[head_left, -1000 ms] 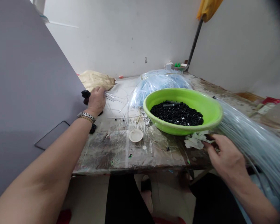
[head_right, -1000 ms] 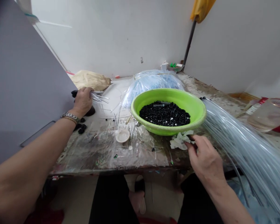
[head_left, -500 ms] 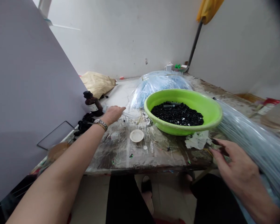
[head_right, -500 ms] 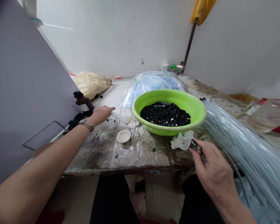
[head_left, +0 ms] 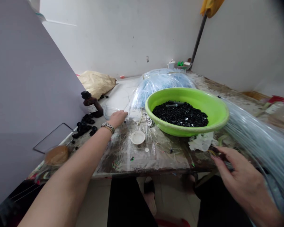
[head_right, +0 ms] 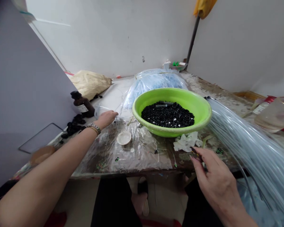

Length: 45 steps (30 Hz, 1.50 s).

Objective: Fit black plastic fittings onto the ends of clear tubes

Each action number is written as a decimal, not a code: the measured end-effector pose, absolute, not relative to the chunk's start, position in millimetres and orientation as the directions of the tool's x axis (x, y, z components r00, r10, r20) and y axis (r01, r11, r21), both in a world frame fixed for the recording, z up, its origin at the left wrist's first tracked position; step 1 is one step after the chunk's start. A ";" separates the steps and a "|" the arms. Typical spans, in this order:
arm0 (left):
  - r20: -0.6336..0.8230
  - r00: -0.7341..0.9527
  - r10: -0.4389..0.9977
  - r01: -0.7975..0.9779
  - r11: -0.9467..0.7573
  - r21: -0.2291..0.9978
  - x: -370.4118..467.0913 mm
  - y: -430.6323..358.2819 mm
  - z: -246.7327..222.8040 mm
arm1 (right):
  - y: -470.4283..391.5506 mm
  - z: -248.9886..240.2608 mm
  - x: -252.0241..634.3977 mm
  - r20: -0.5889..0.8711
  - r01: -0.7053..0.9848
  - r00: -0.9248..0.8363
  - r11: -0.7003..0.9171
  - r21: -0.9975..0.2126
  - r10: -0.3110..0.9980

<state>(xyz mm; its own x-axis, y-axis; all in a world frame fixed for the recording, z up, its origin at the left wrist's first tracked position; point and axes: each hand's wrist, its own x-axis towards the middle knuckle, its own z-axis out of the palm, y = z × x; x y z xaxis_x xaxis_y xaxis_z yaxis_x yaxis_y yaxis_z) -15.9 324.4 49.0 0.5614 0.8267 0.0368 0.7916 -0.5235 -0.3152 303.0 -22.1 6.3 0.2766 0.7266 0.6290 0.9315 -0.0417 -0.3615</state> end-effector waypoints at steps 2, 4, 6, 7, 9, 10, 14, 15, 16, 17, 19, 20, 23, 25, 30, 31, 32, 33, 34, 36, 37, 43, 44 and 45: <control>0.042 0.554 0.831 0.798 -0.516 -0.310 -14.5 325.7 46.9 | -22.9 5.2 302.6 0.620 0.928 0.278 -0.039 -0.370 0.734; 0.034 0.550 0.834 0.800 -0.516 -0.306 -14.1 326.8 45.7 | -23.6 4.6 302.2 0.610 0.924 0.282 -0.039 -0.380 0.740; 0.017 0.552 0.833 0.797 -0.522 -0.303 -14.6 327.1 45.0 | -24.0 4.5 301.5 0.613 0.926 0.279 -0.038 -0.376 0.739; 0.009 0.555 0.832 0.794 -0.527 -0.302 -15.0 326.7 44.7 | -24.0 4.4 301.0 0.618 0.928 0.276 -0.037 -0.371 0.736; 0.000 0.563 0.827 0.789 -0.537 -0.300 -15.4 325.4 43.8 | -23.9 4.4 300.1 0.620 0.931 0.270 -0.035 -0.363 0.737; 0.000 0.566 0.824 0.787 -0.540 -0.299 -15.4 324.6 43.5 | -23.9 4.3 299.7 0.618 0.932 0.267 -0.035 -0.361 0.739; 0.014 0.573 0.820 0.785 -0.543 -0.298 -15.3 323.6 43.8 | -24.2 3.4 299.2 0.623 0.935 0.260 -0.030 -0.354 0.738; 0.020 0.574 0.819 0.786 -0.543 -0.296 -15.6 324.1 44.9 | -24.4 3.2 299.4 0.624 0.934 0.261 -0.029 -0.356 0.737; 0.028 0.574 0.819 0.787 -0.542 -0.295 -16.1 324.7 46.3 | -24.6 3.3 299.5 0.622 0.933 0.262 -0.029 -0.359 0.738; 0.037 0.573 0.818 0.789 -0.540 -0.292 -16.9 325.4 48.3 | -24.9 3.4 299.5 0.618 0.931 0.266 -0.032 -0.364 0.739; 0.066 0.571 0.818 0.797 -0.533 -0.285 -18.9 326.5 53.5 | -25.3 4.1 299.5 0.610 0.926 0.279 -0.040 -0.375 0.742; 0.082 0.571 0.817 0.800 -0.530 -0.281 -20.1 326.8 56.3 | -25.4 4.5 299.4 0.609 0.924 0.284 -0.042 -0.379 0.741; 0.133 0.571 0.810 0.808 -0.525 -0.266 -23.0 326.1 64.3 | -25.9 5.7 299.1 0.615 0.923 0.285 -0.037 -0.384 0.735; 0.164 0.563 0.810 0.817 -0.517 -0.253 -23.9 324.7 67.7 | -26.5 6.3 298.5 0.627 0.927 0.274 -0.027 -0.374 0.730; 0.181 0.567 0.803 0.822 -0.537 -0.189 -23.7 320.9 69.7 | -28.8 7.3 297.4 0.634 0.934 0.267 -0.032 -0.357 0.726; 0.181 0.568 0.803 0.822 -0.543 -0.171 -23.9 320.2 69.6 | -29.4 7.4 297.6 0.629 0.934 0.268 -0.037 -0.355 0.730; 0.187 0.565 0.804 0.825 -0.545 -0.152 -24.2 319.6 69.5 | -30.1 7.4 298.0 0.622 0.935 0.268 -0.043 -0.353 0.736; 0.198 0.557 0.807 0.831 -0.541 -0.130 -24.8 319.1 69.4 | -30.8 7.2 298.4 0.617 0.935 0.268 -0.047 -0.350 0.740; 0.214 0.545 0.811 0.838 -0.535 -0.106 -25.4 318.8 69.4 | -31.4 7.0 298.8 0.612 0.936 0.267 -0.049 -0.349 0.745; 0.255 0.512 0.820 0.854 -0.518 -0.050 -26.7 319.0 69.9 | -32.1 6.3 299.3 0.609 0.936 0.264 -0.046 -0.348 0.748; 0.279 0.493 0.824 0.861 -0.509 -0.016 -27.3 319.6 70.5 | -32.2 5.9 299.2 0.608 0.935 0.266 -0.047 -0.352 0.748; 0.482 0.290 0.826 0.851 -0.454 0.265 -32.3 333.3 83.0 | -32.6 6.6 296.1 0.590 0.928 0.277 -0.053 -0.368 0.758; 0.517 0.246 0.820 0.832 -0.453 0.321 -34.1 337.4 86.6 | -33.1 7.4 295.7 0.597 0.928 0.279 -0.053 -0.368 0.752; 0.547 0.202 0.812 0.806 -0.455 0.378 -36.2 341.8 90.6 | -33.8 8.3 295.6 0.601 0.928 0.281 -0.053 -0.368 0.748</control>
